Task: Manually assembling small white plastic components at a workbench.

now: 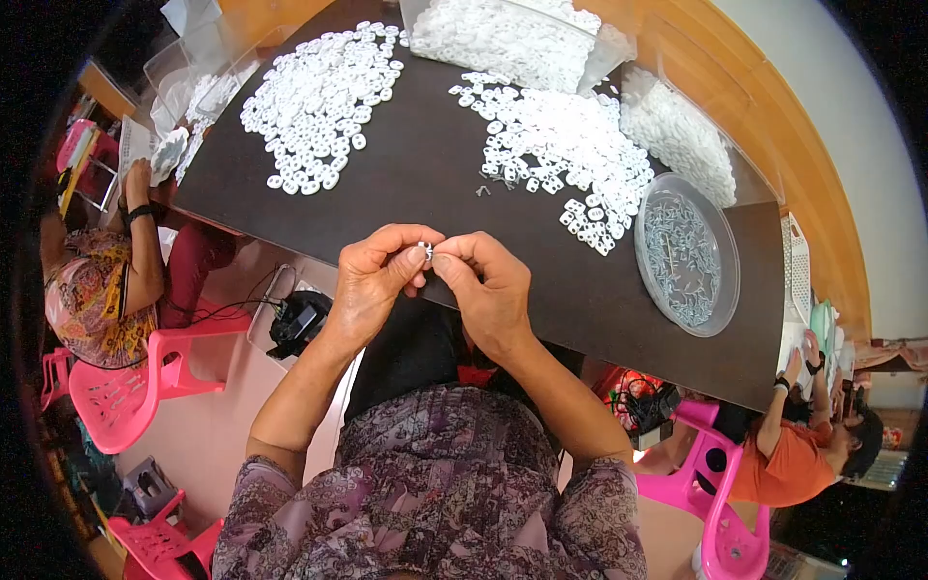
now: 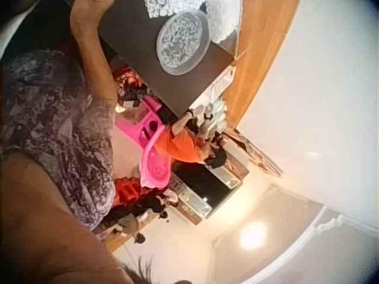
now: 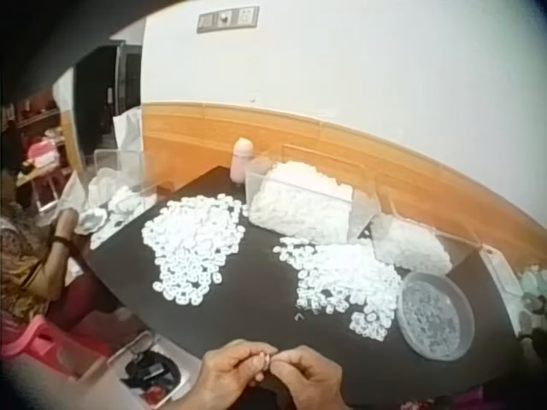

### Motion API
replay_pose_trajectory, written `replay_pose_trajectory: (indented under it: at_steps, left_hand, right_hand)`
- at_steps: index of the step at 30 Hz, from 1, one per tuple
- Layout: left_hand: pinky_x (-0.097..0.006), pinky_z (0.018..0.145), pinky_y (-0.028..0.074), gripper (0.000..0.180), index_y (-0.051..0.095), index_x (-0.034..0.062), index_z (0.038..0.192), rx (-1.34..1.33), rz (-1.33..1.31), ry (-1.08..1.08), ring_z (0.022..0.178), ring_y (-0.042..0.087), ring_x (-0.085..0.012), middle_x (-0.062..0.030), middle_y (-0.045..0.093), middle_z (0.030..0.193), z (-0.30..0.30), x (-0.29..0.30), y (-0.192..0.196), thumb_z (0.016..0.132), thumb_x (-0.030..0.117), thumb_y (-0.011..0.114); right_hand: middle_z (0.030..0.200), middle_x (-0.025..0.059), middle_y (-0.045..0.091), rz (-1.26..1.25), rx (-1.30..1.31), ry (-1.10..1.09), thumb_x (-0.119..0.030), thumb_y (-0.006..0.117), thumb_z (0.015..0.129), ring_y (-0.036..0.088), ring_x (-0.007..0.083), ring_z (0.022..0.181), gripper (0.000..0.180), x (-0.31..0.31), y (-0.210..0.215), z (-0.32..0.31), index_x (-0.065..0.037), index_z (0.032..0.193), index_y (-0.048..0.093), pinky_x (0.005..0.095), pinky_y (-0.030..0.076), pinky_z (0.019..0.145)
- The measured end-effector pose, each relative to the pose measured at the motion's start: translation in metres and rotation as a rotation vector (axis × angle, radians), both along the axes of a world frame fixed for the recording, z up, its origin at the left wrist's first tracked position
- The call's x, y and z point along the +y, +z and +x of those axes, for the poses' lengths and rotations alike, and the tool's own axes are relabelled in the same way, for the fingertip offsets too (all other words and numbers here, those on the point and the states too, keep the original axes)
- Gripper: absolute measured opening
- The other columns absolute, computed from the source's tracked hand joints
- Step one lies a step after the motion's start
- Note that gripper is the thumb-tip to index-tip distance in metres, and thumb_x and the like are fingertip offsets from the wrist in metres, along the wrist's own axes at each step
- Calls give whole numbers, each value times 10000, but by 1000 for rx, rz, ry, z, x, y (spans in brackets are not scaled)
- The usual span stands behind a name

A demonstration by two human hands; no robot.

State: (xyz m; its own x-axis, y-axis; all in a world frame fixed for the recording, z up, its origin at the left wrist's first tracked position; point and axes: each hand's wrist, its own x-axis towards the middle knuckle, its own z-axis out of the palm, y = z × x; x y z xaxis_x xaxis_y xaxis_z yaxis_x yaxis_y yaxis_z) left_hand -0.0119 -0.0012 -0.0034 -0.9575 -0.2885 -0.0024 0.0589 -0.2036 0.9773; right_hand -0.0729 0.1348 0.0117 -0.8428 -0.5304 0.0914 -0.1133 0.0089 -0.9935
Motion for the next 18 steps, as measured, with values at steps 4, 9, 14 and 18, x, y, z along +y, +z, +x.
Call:
replay_pose_trajectory:
  at_steps: [4, 9, 14, 18]
  left_hand:
    - [-167, 578, 437, 182, 592, -1, 1048, 57, 124, 41, 673, 518, -38, 14, 568, 775, 8, 0, 2, 891, 87, 565]
    - [-168, 581, 437, 168, 595, 0, 1020, 28, 76, 33, 685, 521, -39, 13, 572, 796, 12, -3, -3, 885, 98, 580]
    - [-165, 581, 427, 159, 594, 9, 1011, 46, 18, 58, 679, 514, -36, 20, 569, 799, 15, -2, -4, 889, 109, 579]
    - [-159, 574, 414, 147, 595, 14, 1002, 35, -20, 80, 674, 504, -32, 26, 565, 796, 17, -2, -5, 893, 110, 573]
  right_hand:
    - [843, 26, 628, 63, 52, -12, -53, 604, 844, 576, 79, 786, 86, 1, -3, -2, 6, 905, 620, 215, 459, 728]
    - [854, 23, 627, 87, 26, 1, -50, 604, 846, 573, 76, 795, 85, -1, -3, 3, 5, 909, 619, 213, 456, 736]
    - [863, 19, 623, 61, 37, 28, -53, 601, 851, 568, 73, 802, 81, -5, 1, 5, 7, 903, 618, 208, 452, 737]
    - [869, 22, 622, 87, 41, 47, -46, 599, 851, 566, 74, 806, 84, -6, 3, 7, 17, 905, 615, 207, 451, 738]
